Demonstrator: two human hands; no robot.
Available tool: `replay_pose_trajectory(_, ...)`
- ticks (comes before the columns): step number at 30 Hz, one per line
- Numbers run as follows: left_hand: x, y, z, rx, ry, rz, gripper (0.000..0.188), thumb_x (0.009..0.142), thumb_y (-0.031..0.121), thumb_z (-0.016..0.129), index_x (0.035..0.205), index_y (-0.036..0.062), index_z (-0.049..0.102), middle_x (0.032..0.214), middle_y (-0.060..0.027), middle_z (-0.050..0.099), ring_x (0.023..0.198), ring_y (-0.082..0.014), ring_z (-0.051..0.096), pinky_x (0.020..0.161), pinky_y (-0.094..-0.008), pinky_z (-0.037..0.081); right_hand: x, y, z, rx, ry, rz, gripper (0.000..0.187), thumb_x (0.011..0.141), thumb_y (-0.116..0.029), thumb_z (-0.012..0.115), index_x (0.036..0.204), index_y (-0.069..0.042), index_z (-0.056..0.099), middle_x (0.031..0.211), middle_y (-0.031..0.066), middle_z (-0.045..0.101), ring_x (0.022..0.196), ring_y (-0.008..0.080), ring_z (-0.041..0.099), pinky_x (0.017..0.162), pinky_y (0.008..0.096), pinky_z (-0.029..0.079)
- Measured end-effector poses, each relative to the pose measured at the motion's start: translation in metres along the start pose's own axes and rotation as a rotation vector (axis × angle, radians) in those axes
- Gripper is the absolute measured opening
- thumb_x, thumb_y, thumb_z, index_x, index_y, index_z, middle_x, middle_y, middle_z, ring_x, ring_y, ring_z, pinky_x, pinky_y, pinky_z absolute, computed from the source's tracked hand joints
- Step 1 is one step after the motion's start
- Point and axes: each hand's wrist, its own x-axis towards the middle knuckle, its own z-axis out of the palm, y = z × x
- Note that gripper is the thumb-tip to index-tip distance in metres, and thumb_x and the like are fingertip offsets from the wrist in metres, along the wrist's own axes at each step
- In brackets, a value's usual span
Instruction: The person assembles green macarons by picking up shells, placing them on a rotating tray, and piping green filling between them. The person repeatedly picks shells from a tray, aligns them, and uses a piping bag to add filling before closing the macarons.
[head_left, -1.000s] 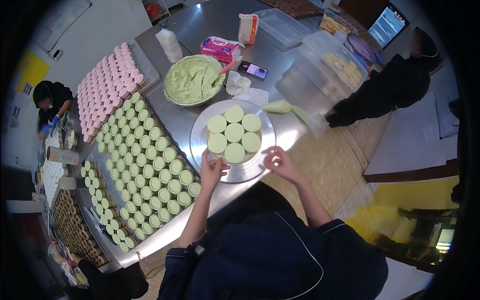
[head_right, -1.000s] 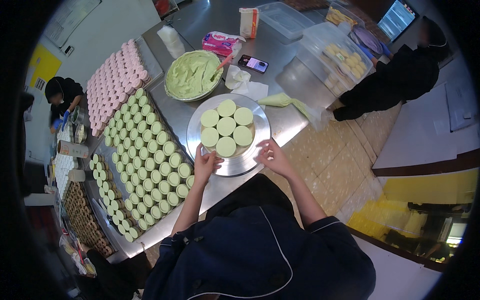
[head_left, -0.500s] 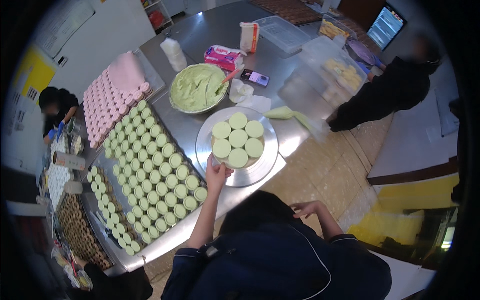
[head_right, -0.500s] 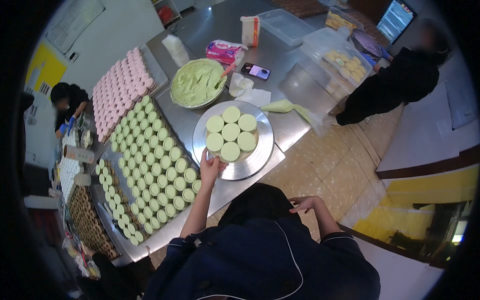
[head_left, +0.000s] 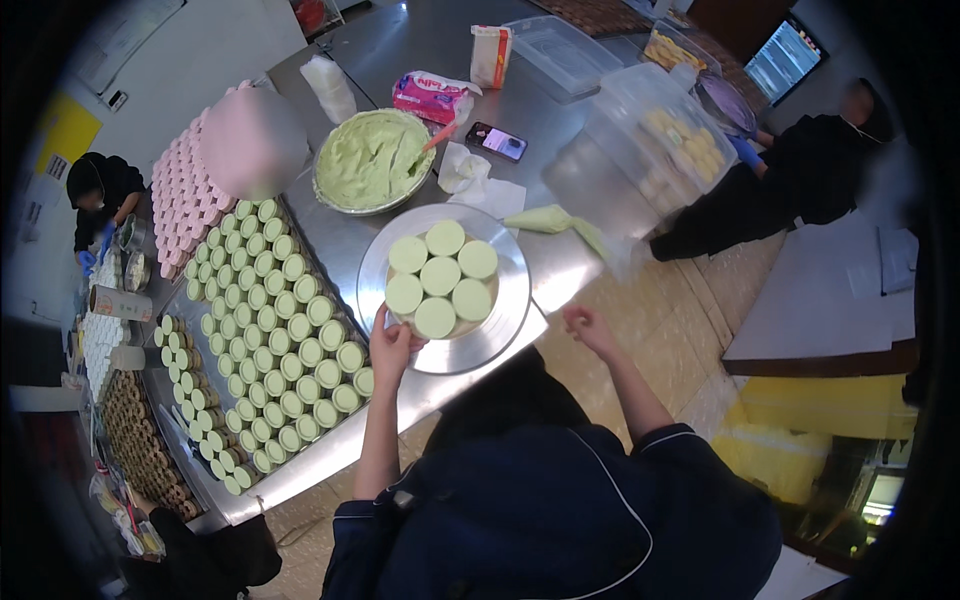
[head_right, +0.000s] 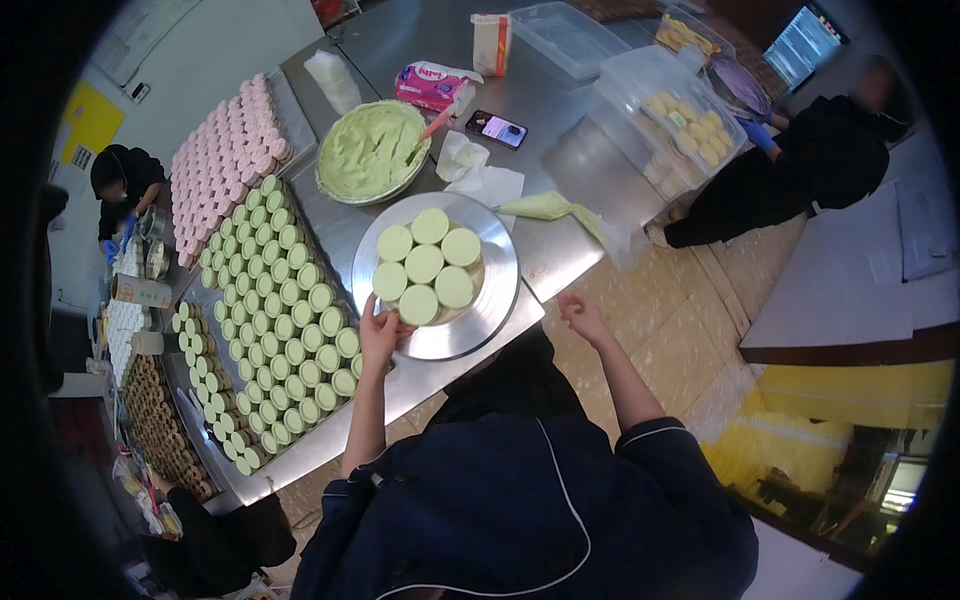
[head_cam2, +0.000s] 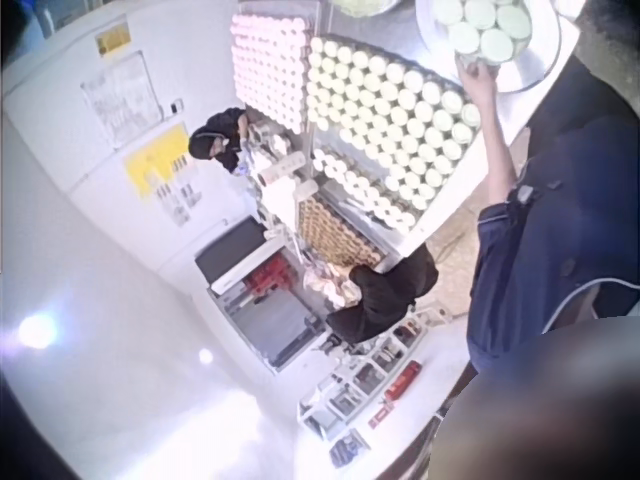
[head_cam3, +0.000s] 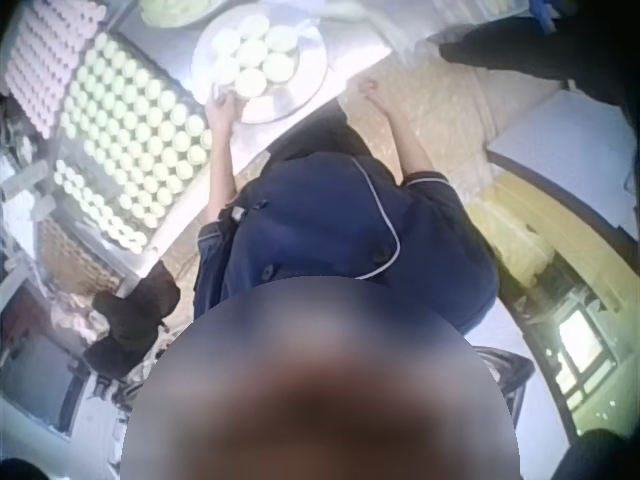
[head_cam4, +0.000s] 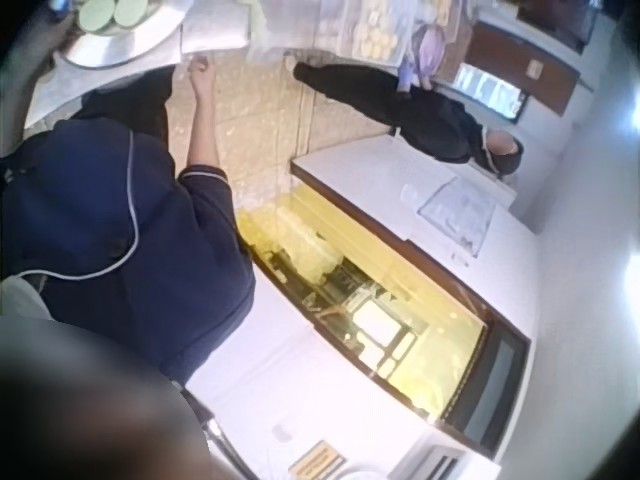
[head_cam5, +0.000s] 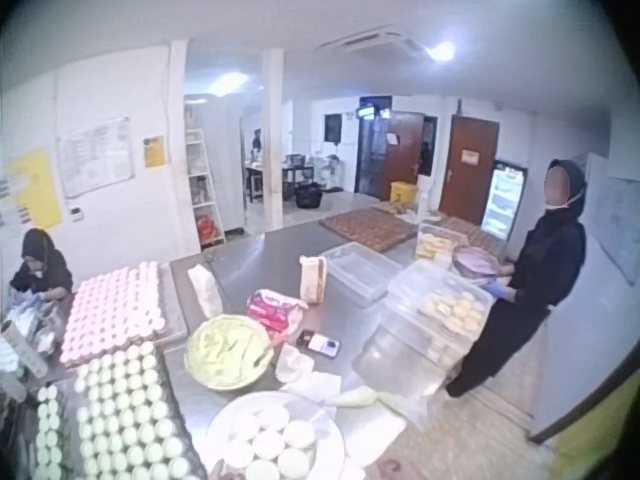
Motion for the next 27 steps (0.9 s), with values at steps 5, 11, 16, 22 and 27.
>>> replay_pose_trajectory(5,-0.003,-0.003,0.005,0.022,0.113,0.003,0.054,0.085,0.0,0.046,0.134,0.0023,0.026,0.08,-0.0115,0.062,0.062,-0.0142,0.061,0.052,-0.0258,0.053,0.088,-0.058,-0.029,0.367,0.028,0.155,0.04,0.082,-0.029,0.061,0.113,-0.007,0.048,0.101,0.0062,0.054,0.086,0.0173,0.056,0.071,0.0333,0.051)
replay_pose_trajectory(11,-0.01,0.005,0.009,0.115,0.177,-0.001,0.04,0.09,0.008,0.048,0.128,0.0052,0.037,0.083,-0.0057,0.064,0.065,-0.0092,0.061,0.051,-0.021,0.05,0.17,-0.102,-0.039,1.013,-0.005,0.876,0.08,0.074,-0.035,0.068,0.131,-0.009,0.018,0.124,0.0162,0.024,0.112,0.0301,0.036,0.083,0.0584,0.044)
replay_pose_trajectory(16,-0.018,0.009,0.014,0.071,0.29,-0.042,0.035,0.091,0.011,0.05,0.124,0.0023,0.043,0.079,-0.0036,0.063,0.063,-0.0062,0.057,0.051,-0.019,0.044,0.217,-0.13,-0.027,1.079,0.304,1.149,0.079,0.072,-0.03,0.071,0.131,-0.009,0.024,0.124,0.0174,0.02,0.109,0.0401,0.037,0.084,0.0595,0.044)
replay_pose_trajectory(22,-0.054,-0.019,0.039,0.039,0.668,0.278,0.037,0.09,0.01,0.049,0.125,0.0032,0.039,0.088,-0.0059,0.058,0.07,-0.01,0.057,0.055,-0.0207,0.045,0.224,-0.1,-0.015,0.994,-0.013,0.757,0.053,0.08,-0.022,0.059,0.124,-0.003,0.034,0.125,0.017,0.032,0.113,0.0358,0.04,0.09,0.0508,0.043)
replay_pose_trajectory(27,-0.106,-0.081,0.107,-0.11,0.981,0.059,0.027,0.09,0.013,0.048,0.116,0.0068,0.043,0.089,-0.0061,0.055,0.069,-0.0124,0.055,0.056,-0.0213,0.045,0.193,-0.075,-0.035,1.107,-0.059,0.595,0.038,0.085,-0.01,0.046,0.121,0.001,0.038,0.125,0.0181,0.039,0.114,0.0345,0.042,0.095,0.048,0.042)
